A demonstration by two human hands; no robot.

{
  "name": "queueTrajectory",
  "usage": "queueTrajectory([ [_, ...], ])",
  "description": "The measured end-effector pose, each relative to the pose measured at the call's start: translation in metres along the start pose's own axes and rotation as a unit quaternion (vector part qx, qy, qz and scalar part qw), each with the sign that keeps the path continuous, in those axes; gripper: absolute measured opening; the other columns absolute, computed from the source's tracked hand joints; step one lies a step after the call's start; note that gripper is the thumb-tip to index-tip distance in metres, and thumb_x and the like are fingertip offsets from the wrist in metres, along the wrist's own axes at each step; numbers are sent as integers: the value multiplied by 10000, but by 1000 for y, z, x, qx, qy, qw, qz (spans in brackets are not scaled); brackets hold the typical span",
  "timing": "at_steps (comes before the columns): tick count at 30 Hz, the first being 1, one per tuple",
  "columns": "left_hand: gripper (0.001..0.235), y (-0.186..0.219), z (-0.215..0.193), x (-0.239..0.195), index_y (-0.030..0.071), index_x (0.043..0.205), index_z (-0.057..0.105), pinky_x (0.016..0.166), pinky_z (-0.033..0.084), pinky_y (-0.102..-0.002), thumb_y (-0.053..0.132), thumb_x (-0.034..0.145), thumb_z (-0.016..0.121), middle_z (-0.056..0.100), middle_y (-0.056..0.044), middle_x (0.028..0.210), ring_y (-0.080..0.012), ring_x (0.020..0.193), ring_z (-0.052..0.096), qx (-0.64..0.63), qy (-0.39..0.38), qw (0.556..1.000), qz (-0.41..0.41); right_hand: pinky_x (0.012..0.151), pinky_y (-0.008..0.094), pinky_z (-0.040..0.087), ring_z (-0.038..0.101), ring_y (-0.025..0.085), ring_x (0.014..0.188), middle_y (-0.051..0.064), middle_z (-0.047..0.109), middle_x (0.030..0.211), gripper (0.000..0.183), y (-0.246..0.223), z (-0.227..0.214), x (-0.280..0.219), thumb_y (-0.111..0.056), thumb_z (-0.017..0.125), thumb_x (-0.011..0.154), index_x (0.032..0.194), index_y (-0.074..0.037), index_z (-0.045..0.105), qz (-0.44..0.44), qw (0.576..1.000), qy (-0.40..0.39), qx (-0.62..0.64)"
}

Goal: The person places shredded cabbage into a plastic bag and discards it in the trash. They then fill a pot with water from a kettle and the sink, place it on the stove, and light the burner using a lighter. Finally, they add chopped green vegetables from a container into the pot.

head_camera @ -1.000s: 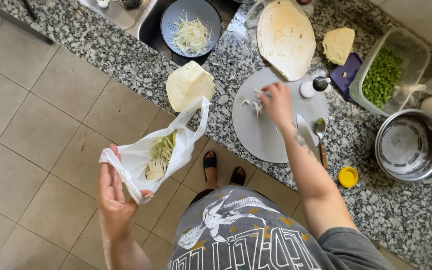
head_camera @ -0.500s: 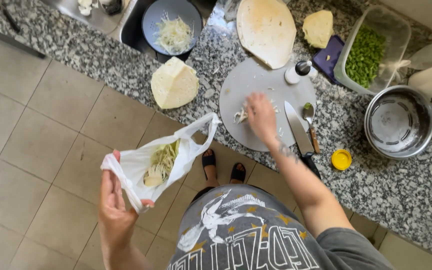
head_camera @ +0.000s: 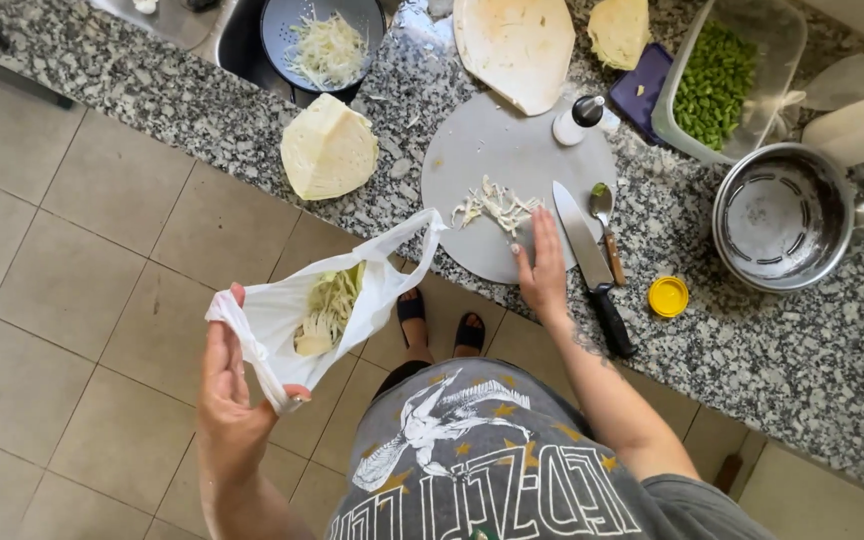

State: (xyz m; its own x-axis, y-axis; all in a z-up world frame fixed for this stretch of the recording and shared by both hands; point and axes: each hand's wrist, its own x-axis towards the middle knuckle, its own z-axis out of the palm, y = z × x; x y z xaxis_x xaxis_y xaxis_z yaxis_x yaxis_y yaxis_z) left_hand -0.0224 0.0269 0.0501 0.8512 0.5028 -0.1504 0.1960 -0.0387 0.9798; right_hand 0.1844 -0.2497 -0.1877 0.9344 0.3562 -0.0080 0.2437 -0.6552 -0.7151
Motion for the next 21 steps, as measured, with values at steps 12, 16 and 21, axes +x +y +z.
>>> queueTrajectory([
  [12,1023,0,2,-11,-10,1436,148,1131,228,-361,103,583,702,254,-124,1498,-213,1404,212,20,11,1000,-5,1152,423,85,104,254,1409,114,151,1533,647,-36,68,63,-423,432,954,1460,-97,195,2,993,-49,-111],
  [16,1027,4,1,-14,-17,1432,146,1144,206,-368,122,581,704,259,-137,1494,-224,1408,207,16,23,1000,-8,1009,438,276,335,291,1250,82,430,1322,387,-15,75,55,-349,488,935,1258,-135,490,-56,992,-44,-108],
  [21,1039,-3,-1,-19,9,1436,155,1119,249,-356,97,569,721,241,-121,1509,-222,1420,194,3,34,999,-20,543,369,394,451,264,672,76,522,884,95,3,88,59,-182,522,937,899,-95,516,-243,938,78,-234],
])
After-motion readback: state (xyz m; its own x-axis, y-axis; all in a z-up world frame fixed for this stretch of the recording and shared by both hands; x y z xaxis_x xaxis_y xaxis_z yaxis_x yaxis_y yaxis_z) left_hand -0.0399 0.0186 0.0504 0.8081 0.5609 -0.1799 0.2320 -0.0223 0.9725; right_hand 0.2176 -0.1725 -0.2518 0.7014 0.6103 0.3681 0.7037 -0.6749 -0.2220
